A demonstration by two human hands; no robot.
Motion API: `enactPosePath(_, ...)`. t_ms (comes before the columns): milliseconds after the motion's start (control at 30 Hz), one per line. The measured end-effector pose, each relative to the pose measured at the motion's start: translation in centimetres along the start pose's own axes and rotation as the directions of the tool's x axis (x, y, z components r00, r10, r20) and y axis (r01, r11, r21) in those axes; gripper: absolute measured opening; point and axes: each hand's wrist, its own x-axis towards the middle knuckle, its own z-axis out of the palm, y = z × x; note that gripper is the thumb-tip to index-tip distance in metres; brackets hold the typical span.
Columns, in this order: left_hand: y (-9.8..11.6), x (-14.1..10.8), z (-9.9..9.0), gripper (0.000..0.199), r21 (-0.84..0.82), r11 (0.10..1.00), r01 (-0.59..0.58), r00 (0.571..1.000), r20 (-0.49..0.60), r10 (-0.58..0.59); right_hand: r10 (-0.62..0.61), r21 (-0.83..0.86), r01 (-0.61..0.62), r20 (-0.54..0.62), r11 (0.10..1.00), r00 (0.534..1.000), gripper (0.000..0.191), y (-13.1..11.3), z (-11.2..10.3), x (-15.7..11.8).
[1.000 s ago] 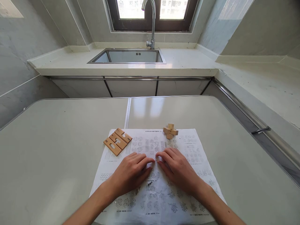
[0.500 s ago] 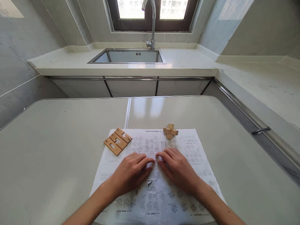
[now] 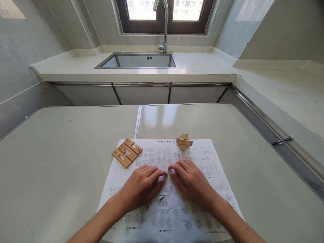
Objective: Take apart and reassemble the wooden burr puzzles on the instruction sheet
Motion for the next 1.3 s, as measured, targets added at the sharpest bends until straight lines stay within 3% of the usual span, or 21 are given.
enactPosePath(833,0.0,0.1,-0.1,0.017,-0.006,1.000,0.004,1.000,0.005,-0.004,0.009,0.008,-0.009,-0.017,1.000,1.000,0.018,0.0,0.1,-0.1)
enactPosePath(967,0.0,0.1,0.0,0.016,0.002,1.000,0.005,1.000,-0.001,-0.005,0.048,0.015,-0.046,-0.140,0.999,0.989,0.024,0.2,0.2,-0.2)
enactPosePath(1133,0.1,0.1,-0.1,0.016,0.002,1.000,-0.002,1.000,-0.003,0.002,0.139,-0.080,-0.179,-0.362,0.981,0.922,0.034,0.8,-0.1,0.0)
enactPosePath(1300,0.2,0.2,-0.3,0.016,-0.007,1.000,0.000,1.000,-0.007,0.000,0.158,-0.082,-0.195,-0.331,0.977,0.930,0.052,1.6,-0.2,0.1)
